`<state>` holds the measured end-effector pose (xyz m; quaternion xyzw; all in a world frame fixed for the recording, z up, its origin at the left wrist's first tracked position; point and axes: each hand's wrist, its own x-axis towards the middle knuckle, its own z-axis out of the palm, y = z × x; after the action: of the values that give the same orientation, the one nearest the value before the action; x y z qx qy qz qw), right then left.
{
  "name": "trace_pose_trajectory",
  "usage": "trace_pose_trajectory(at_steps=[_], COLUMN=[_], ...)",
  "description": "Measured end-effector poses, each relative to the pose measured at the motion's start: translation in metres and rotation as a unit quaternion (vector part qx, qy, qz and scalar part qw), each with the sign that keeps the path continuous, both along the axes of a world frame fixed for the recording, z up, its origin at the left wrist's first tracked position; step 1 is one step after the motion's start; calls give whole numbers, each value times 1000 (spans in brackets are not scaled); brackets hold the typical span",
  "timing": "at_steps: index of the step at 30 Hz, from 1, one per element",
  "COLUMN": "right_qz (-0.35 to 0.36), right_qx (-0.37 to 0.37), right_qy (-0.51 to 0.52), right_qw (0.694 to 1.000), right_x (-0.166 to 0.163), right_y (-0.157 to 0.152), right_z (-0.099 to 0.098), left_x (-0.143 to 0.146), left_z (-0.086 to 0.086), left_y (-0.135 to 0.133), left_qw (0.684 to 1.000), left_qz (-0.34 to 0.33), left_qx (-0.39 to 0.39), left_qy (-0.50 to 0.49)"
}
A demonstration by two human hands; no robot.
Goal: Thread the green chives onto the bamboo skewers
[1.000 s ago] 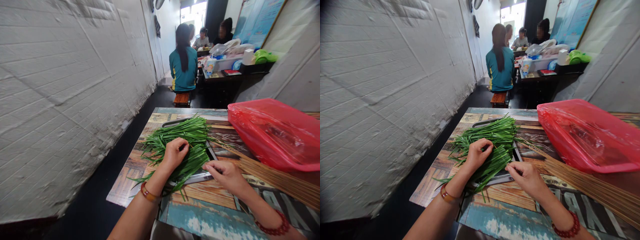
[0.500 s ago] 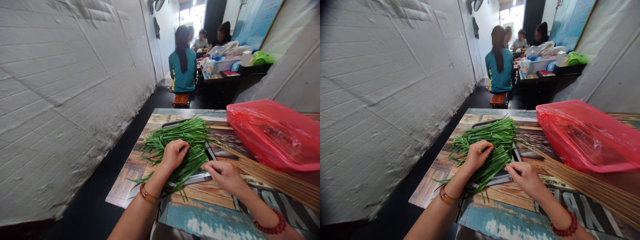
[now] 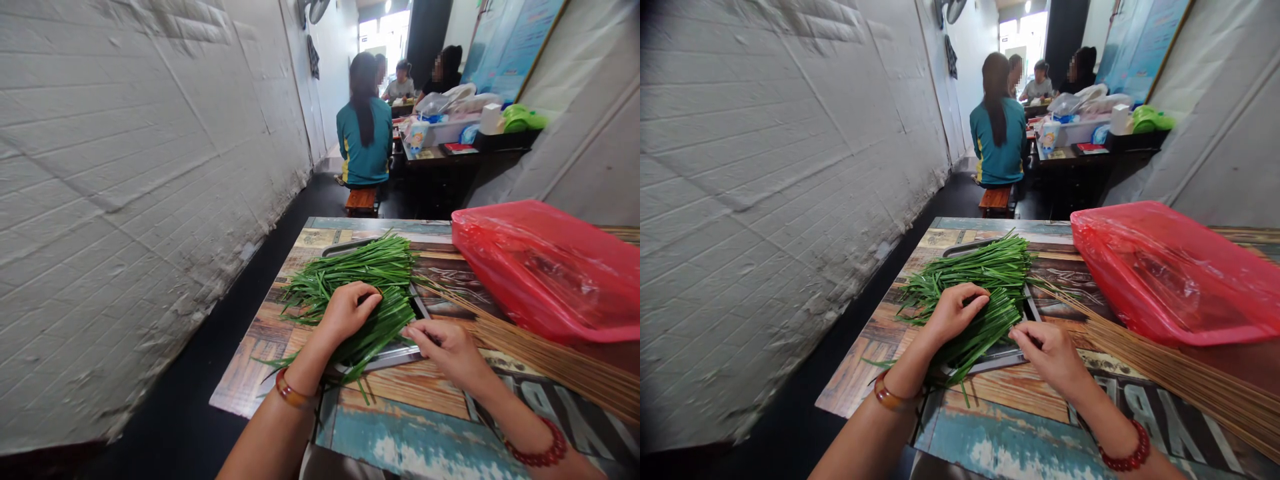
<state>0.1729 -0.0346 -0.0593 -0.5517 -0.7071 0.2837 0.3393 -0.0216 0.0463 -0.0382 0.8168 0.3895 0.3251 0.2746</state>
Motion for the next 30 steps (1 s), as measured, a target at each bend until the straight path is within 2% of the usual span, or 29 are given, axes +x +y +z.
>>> trace_pose_trajectory(at_steps=[6,10,15,18,25,28,30], right_qz=[1,7,33,62,79,76,77], right_qx=[-3,-20,-50,-63,-214,-225,-224], right_qy=[11,27,24,11,99,112,110], right_qw=[1000,999,998,996,969,965,965], right_x=[0,0,1,2,1,1,1], right_y=[-1,-1,0,-1,-5,-5,-5], right_z=[-1,-2,-1,0,-1,0,1], left_x=[3,5,4,4,6,3,-1], left_z=[6,7,5,3,1,-1,-3], left_y=[-3,-4,-1,0,-1,3,7], left_qw=[994,987,988,989,987,983,976], left_qz=[-47,-45,-11,-19,-50,-33,13], left_qx=[-100,-148,-150,-142,-153,-175,-193], left_qy=[-3,-35,-47,-28,-1,-35,-98])
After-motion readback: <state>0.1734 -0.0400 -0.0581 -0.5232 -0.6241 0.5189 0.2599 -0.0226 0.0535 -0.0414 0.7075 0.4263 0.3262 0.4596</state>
